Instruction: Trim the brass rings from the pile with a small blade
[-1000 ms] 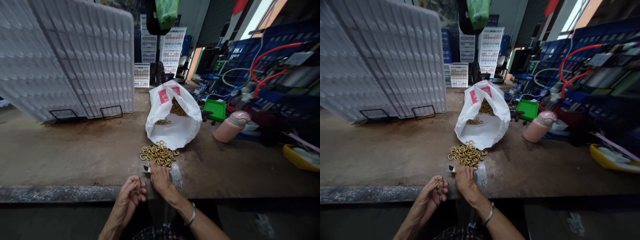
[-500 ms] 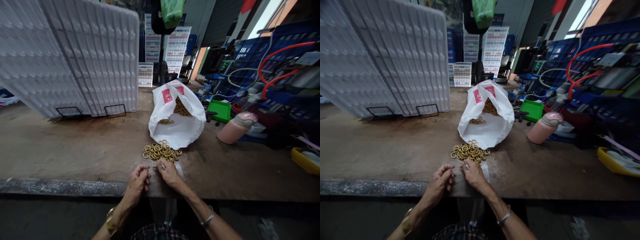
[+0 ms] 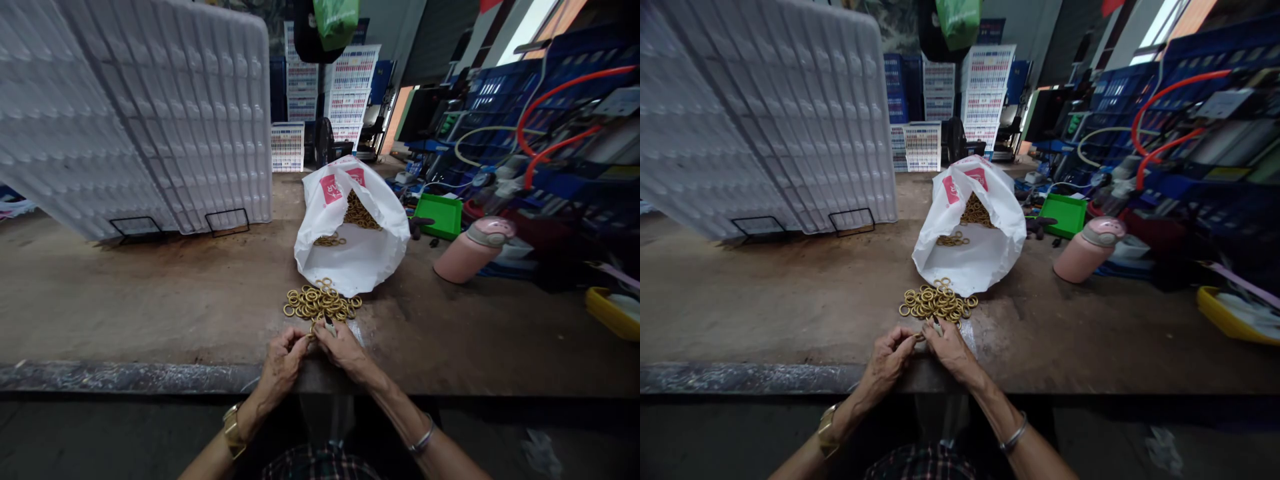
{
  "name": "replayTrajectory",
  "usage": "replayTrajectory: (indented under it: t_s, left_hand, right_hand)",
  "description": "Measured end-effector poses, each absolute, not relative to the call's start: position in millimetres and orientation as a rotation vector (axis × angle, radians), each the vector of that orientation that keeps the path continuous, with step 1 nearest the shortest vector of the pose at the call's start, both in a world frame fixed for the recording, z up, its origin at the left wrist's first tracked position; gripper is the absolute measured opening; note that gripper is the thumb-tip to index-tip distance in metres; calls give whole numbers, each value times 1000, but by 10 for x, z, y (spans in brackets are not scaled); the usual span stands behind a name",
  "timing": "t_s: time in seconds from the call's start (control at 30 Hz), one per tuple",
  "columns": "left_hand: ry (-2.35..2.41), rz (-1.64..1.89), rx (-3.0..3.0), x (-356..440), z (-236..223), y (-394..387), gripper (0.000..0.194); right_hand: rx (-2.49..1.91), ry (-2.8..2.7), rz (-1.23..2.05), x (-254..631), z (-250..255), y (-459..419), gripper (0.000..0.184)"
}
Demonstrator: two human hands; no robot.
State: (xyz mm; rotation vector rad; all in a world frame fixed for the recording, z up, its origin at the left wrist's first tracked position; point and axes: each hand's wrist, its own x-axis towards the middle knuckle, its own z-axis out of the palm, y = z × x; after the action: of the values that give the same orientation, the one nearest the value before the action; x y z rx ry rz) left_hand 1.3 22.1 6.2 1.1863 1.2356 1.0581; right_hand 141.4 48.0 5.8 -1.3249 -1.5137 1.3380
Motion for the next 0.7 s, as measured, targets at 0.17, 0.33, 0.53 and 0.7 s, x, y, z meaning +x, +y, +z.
replayTrajectory:
  t_s: [0.17,0.33,0.53,0.7]
  left_hand:
    - [1262,1021,1106,35,122,193,30]
    - [1244,849,998,-10,220,132,37]
    - [1074,857,878,-48,159,91,35]
    - [1044,915,807,-36,131,80,35]
  right_hand:
    - [-1334,-1610,1336,1384,50,483,32]
    - [-1332,-1615,1306,1354,52,492,26]
    - [-1308,-1596,1331,1301,73,488,22]
    - [-1354,-1628,1249,1296,21,497,21]
